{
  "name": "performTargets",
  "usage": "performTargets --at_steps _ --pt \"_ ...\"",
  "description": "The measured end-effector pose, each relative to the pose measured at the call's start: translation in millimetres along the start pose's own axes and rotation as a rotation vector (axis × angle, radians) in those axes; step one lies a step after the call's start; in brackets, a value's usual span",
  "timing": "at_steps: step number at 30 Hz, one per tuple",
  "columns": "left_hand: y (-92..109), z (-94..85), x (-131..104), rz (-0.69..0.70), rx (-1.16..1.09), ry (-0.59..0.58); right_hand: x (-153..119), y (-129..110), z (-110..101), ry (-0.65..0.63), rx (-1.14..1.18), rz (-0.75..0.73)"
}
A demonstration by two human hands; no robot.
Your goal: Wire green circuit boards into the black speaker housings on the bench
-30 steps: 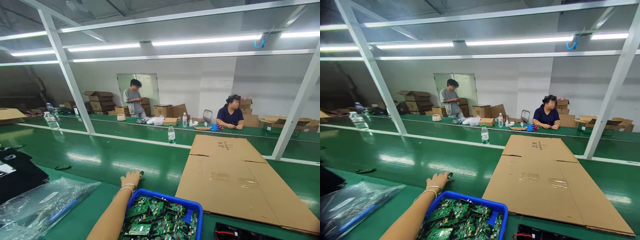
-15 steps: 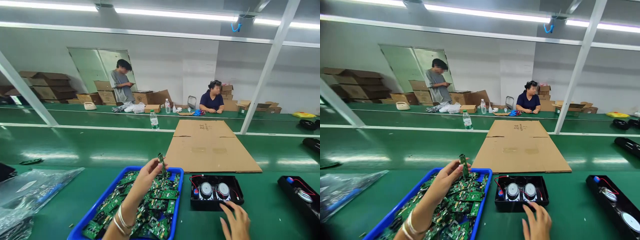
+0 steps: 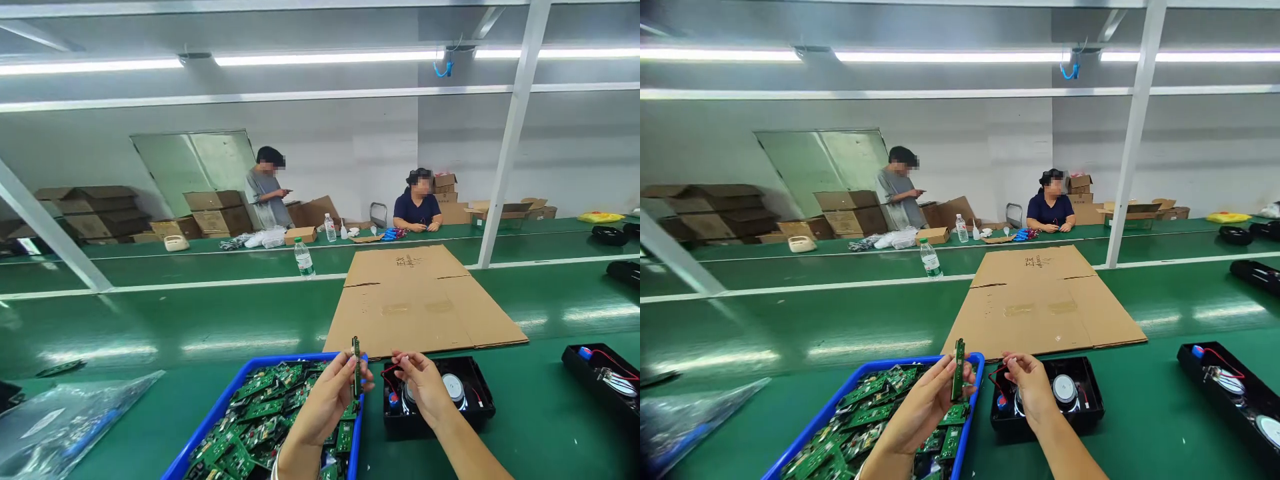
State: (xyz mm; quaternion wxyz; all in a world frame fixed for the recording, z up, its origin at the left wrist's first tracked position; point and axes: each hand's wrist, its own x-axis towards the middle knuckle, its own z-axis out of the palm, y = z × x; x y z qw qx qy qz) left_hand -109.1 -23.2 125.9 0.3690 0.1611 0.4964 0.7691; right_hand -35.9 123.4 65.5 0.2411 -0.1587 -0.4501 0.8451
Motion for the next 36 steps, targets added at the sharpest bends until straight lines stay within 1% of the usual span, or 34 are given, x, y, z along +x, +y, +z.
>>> performTargets --at_steps 2,4,6,8,11,14,16,17,19,22,24,27,29,33,36 --pt "-4 2.6 3 0.004 0.008 0.044 -7 -7 0 -0.011 0.157 0.071" --pt "-10 5.9 7 -0.005 0.044 0.085 -12 -14 1 -0.012 0.241 0.159" --pt "-16 9.7 11 0.004 0.080 0.099 -16 -20 4 -0.004 0.243 0.217" --pt "-21 13.6 13 0.025 0.081 0.098 -18 -26 7 0.002 0.190 0.230" --pt "-28 19.1 14 0.031 0.013 0.103 -20 -31 10 0.019 0.044 0.159" --pt "-31 22.9 14 0.029 -0.051 0.104 -23 -29 11 0.010 -0.190 0.045" --pt "-31 23.7 13 0.038 -0.022 0.067 -25 -27 11 -0.017 -0.358 -0.032" --pt "-30 23.4 13 0.044 0.029 0.038 -26 -25 10 -0.029 -0.436 -0.076" --pt "-26 21.9 11 0.051 0.214 -0.016 -28 -23 9 -0.032 -0.584 -0.185" --pt "-19 18.9 7 0.050 0.560 -0.029 -31 -24 8 -0.013 -0.776 -0.369" --pt "-16 18.6 4 0.050 0.675 -0.026 -31 -26 8 -0.041 -0.845 -0.450" --pt "-15 21.4 2 0.044 0.635 -0.046 -30 -27 9 -0.110 -0.885 -0.473" --pt "-16 23.9 2 0.045 0.581 -0.058 -29 -26 9 -0.118 -0.898 -0.464" --pt "-22 23.9 6 0.098 0.561 -0.066 -28 -26 8 -0.097 -0.890 -0.465" --pt "-24 18.7 11 0.163 0.584 -0.041 -29 -27 9 -0.154 -0.874 -0.440"
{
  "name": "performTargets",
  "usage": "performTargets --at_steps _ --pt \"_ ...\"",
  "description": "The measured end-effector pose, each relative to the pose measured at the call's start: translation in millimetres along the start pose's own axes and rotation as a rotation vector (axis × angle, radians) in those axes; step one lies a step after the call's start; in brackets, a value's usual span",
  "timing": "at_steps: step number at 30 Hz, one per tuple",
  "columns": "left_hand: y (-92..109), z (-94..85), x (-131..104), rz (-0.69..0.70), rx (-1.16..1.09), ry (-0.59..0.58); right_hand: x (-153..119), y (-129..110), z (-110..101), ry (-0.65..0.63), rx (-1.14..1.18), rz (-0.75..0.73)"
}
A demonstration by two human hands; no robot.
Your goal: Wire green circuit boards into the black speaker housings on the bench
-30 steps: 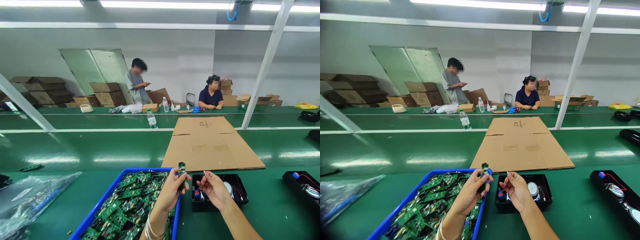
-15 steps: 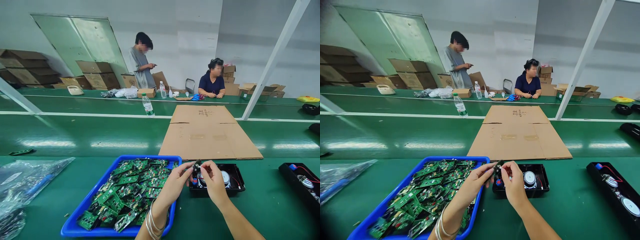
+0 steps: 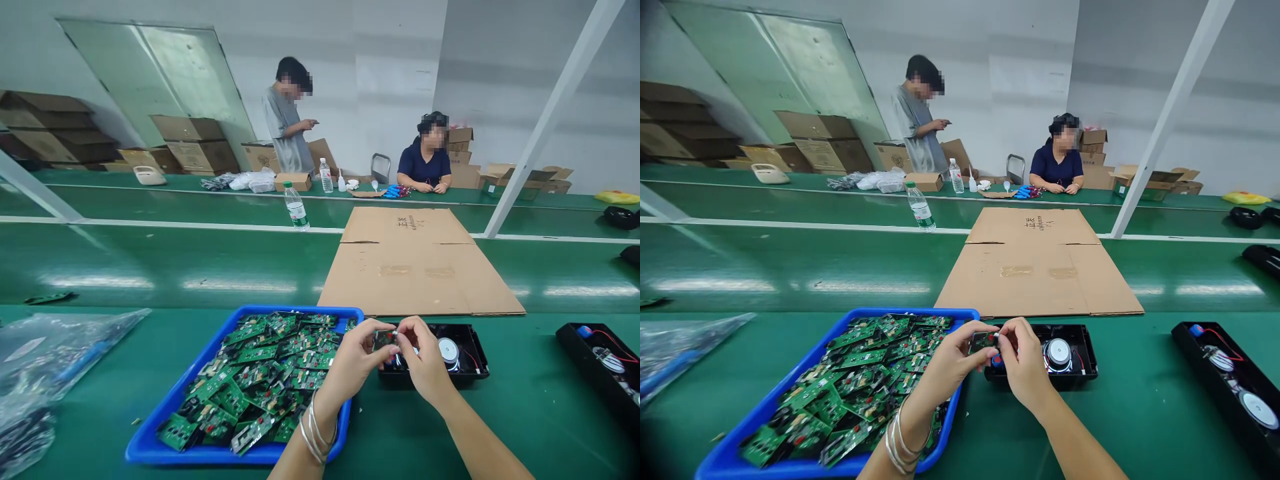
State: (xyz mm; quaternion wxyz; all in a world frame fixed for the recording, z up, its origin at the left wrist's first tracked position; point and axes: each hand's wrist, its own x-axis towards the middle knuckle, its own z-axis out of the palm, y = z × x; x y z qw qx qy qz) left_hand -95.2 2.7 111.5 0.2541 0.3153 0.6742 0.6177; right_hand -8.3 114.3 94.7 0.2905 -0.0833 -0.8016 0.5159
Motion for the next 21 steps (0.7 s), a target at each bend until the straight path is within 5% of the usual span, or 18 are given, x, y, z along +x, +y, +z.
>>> performTargets --at_steps 4,14,21 --pt "-5 -6.4 4 0.034 0.076 0.027 -2 -4 1 -0.071 -0.074 -0.019" --pt "-4 0.2 4 -0.061 0.059 -0.082 -5 1 9 0.014 -0.334 -0.298" --pt "-5 0.5 5 -0.068 0.080 -0.012 -5 2 10 0.076 -0.361 -0.385"
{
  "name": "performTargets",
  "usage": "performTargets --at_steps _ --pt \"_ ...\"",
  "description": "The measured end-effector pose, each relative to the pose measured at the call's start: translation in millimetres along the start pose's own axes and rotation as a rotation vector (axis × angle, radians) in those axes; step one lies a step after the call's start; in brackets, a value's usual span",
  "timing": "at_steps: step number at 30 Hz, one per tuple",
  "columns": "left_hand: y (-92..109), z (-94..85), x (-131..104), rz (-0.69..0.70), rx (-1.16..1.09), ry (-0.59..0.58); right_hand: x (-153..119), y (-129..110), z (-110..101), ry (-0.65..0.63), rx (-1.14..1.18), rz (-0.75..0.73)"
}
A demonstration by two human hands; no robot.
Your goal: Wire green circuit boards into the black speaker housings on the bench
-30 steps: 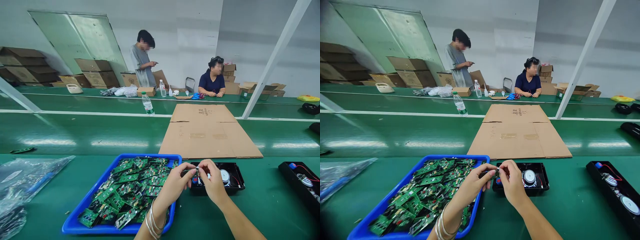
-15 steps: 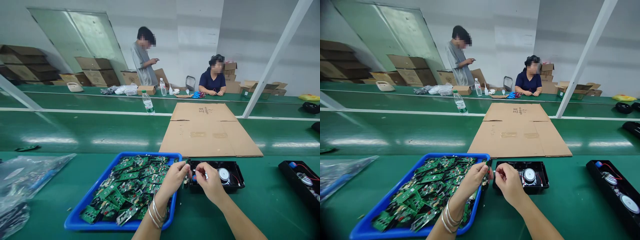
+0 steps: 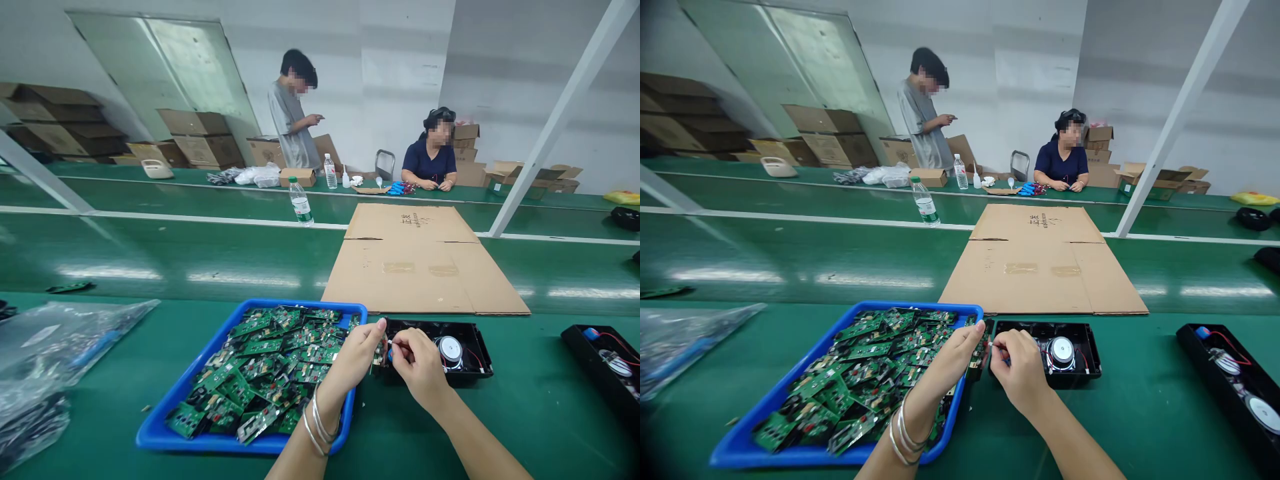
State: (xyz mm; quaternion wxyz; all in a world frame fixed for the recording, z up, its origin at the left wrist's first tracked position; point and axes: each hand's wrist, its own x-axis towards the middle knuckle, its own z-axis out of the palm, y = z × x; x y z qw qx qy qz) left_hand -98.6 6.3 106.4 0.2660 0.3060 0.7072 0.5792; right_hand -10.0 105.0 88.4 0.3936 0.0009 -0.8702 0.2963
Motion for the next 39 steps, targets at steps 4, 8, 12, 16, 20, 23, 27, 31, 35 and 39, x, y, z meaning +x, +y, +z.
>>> performTargets --at_steps 4,8,12,16,20,23,27,31,35,39 --pt "0 -0.2 1 0.018 0.038 0.006 0 0 1 -0.009 0.028 -0.019" --pt "-1 0.9 1 0.024 0.079 -0.002 0 2 0 -0.039 0.041 0.003" --pt "1 1.5 -2 0.029 0.126 -0.006 1 3 -2 -0.082 0.033 -0.023" --pt "4 -1.1 -6 0.029 0.216 0.021 0 3 -3 -0.119 0.039 -0.038" --pt "6 -3.0 -8 0.046 0.271 0.002 -3 5 1 -0.135 0.140 0.004" --pt "6 -1.0 -6 0.027 0.270 0.030 -3 6 4 -0.142 0.186 0.059" --pt "7 2.1 -5 0.005 0.231 0.016 3 4 -7 -0.241 0.211 0.113" --pt "15 2.9 -12 -0.156 0.039 -0.196 11 9 -43 -0.324 0.178 0.263" --pt "22 7.7 -19 -0.263 -0.147 -0.357 8 32 -78 -0.451 -0.070 0.471" --pt "18 20.8 -19 -0.239 -0.130 -0.375 -1 46 -94 -0.673 -0.283 0.516"
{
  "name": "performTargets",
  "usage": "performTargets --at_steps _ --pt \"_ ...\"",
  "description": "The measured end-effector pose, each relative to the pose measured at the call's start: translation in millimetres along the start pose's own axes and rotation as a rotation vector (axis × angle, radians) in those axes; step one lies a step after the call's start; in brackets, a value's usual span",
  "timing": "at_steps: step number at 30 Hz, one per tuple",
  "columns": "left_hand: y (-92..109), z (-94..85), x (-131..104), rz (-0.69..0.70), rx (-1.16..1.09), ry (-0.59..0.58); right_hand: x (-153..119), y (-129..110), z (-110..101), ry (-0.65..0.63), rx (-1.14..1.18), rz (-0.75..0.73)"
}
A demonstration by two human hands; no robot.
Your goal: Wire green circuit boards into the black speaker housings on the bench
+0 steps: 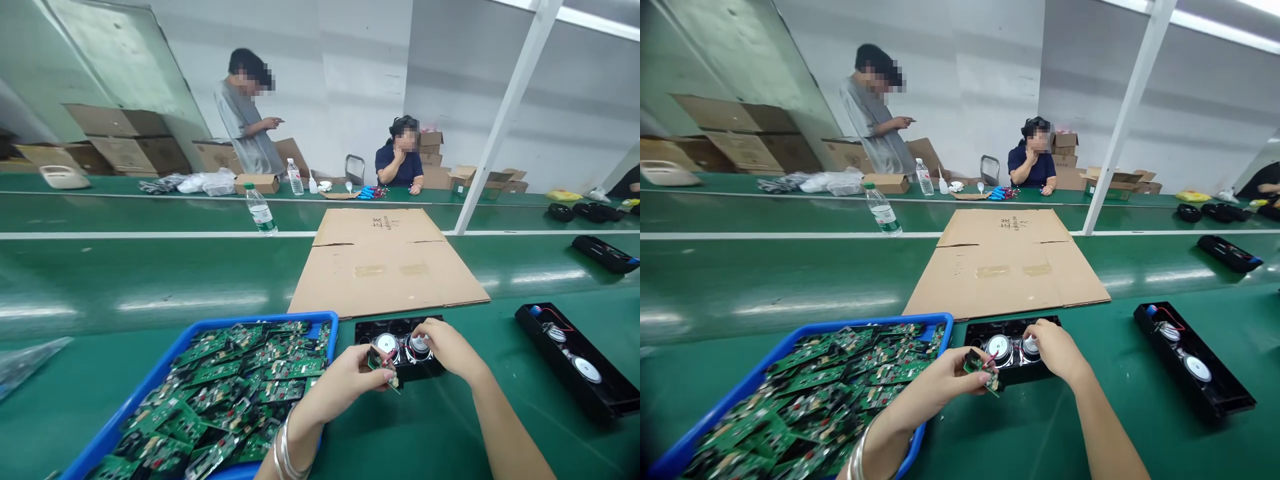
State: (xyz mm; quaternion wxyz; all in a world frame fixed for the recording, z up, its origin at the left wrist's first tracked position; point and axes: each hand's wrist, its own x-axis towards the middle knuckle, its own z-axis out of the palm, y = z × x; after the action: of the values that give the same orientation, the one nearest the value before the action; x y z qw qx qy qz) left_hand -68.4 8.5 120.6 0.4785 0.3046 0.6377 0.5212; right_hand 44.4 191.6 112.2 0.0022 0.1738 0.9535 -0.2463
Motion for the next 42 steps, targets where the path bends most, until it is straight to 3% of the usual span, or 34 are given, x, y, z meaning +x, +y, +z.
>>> performTargets --at_steps 4,6,9,12,14,19,23,33,42 --pt "-14 8.7 11 0.125 0.247 0.175 -3 0 -2 -0.163 0.042 -0.139" --pt "-20 11.0 16 0.159 0.203 0.209 -1 -3 0 -0.168 0.066 -0.187" --pt "-27 13.3 21 0.131 0.028 0.199 7 -5 9 -0.096 0.213 -0.206" --pt "-29 15.2 25 0.075 -0.047 0.263 15 -6 23 0.002 0.390 -0.137" --pt "-30 16.4 27 0.063 -0.059 0.307 18 -6 30 0.084 0.317 -0.160" --pt "-30 19.0 29 0.091 0.019 0.386 20 -3 38 0.268 -0.014 -0.485" --pt "-31 19.4 30 0.107 0.070 0.424 21 -4 40 0.289 -0.067 -0.516" --pt "-34 16.5 30 0.142 0.130 0.331 22 -12 49 0.178 -0.029 -0.287" --pt "-31 9.8 28 0.238 0.127 0.204 18 -10 40 0.127 0.157 -0.285"
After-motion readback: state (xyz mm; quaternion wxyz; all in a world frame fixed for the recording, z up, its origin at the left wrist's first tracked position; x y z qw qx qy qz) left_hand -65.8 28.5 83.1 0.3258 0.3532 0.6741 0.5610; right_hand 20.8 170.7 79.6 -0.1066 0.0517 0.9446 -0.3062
